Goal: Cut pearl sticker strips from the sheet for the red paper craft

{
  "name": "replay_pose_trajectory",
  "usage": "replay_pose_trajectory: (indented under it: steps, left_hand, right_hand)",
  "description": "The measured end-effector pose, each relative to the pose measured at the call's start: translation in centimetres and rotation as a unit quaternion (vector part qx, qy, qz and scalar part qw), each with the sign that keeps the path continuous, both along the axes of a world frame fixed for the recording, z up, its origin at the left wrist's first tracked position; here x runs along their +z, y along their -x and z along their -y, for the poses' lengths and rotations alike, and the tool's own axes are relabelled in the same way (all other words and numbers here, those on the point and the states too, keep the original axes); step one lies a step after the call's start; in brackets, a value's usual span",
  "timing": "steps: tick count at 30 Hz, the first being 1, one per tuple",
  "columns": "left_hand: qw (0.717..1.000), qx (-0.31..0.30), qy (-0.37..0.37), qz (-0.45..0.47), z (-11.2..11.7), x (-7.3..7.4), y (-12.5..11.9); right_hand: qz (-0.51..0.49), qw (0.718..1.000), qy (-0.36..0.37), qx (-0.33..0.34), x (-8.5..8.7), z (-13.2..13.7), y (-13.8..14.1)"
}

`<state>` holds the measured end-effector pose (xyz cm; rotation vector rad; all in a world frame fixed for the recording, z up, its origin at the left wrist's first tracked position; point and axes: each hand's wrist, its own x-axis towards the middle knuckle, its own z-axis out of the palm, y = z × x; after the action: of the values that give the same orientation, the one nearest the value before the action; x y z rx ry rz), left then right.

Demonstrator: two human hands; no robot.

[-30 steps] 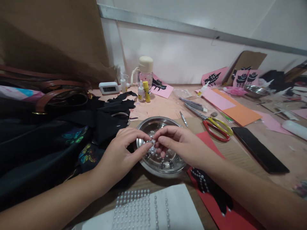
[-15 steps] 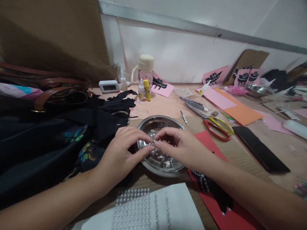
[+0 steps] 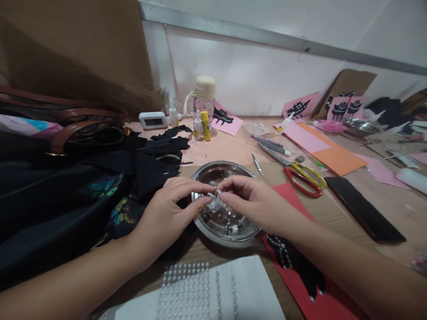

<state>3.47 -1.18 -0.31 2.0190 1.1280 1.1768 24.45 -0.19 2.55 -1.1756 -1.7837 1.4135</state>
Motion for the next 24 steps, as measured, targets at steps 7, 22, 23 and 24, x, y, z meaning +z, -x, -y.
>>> replay_pose_trajectory:
  steps: [7,22,23,24]
  left_hand:
    - [1.000,0.007,0.001,-0.003,0.0,0.1,0.1]
    - [1.000,0.005,0.003,-0.009,0.1,0.4,0.0]
    - [1.000,0.007,0.002,-0.009,0.1,0.5,0.0]
    - [1.000,0.009,0.001,-0.008,0.1,0.5,0.0]
  right_hand:
    - [-0.033,0.999,0.041,0.006,0.2,0.1,0.2]
    - [0.113,0.970,-0.217,0.008,1.2,0.1,-0.1]
    - [0.112,0.973,-0.202,0.010,1.2,0.2,0.0]
    - [0.114,0.976,-0.186,0.013,1.2,0.2,0.1]
